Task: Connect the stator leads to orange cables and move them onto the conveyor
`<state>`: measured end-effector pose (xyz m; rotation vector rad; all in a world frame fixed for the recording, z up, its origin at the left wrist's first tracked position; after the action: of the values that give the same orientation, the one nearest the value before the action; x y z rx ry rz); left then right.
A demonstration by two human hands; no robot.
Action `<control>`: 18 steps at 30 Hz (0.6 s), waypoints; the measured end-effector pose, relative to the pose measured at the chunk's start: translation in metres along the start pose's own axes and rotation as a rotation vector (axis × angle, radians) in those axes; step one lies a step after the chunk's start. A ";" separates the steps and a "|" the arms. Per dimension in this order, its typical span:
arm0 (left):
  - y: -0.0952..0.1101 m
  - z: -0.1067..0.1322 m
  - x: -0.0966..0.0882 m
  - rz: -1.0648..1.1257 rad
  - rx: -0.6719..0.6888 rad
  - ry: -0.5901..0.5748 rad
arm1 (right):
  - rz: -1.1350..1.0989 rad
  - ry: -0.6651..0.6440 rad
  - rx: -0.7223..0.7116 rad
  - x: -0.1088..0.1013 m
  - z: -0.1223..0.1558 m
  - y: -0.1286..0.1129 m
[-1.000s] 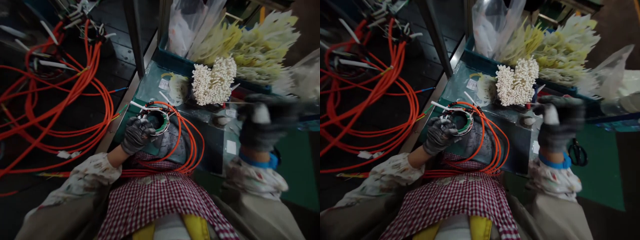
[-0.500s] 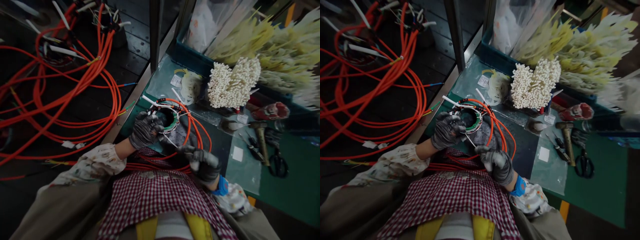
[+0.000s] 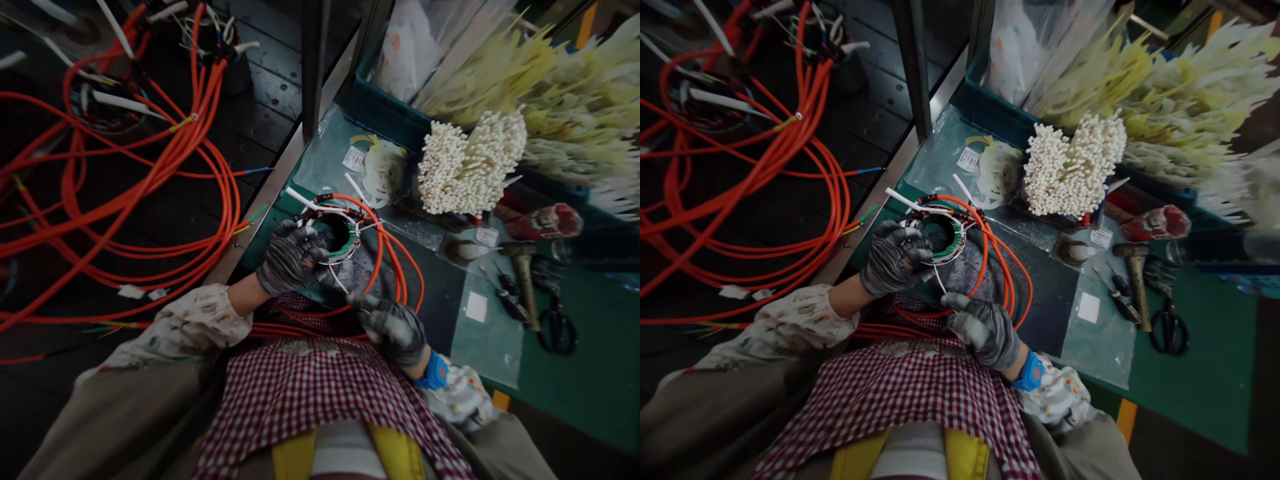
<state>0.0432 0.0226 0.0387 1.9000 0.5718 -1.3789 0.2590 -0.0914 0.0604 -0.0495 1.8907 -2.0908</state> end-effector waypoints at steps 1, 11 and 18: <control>-0.001 -0.001 0.000 0.005 0.006 -0.006 | 0.068 0.045 -0.047 -0.001 -0.008 0.000; -0.013 -0.004 -0.001 0.040 -0.003 0.024 | 0.376 0.220 -0.215 0.000 -0.103 -0.022; -0.014 -0.003 0.002 0.054 -0.022 0.016 | -0.084 -0.025 -0.153 -0.009 -0.111 -0.039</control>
<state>0.0361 0.0341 0.0336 1.8966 0.5371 -1.3188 0.2327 0.0205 0.0860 -0.1926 2.0628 -1.9839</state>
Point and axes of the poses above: each hand's wrist, its own z-axis away from the middle knuckle, its own x-axis out of the palm, y = z × x, the point moved 6 cm from there along -z, towards the middle knuckle, and after that the axes turned 6 degrees about -z, right-handed, at the moved point
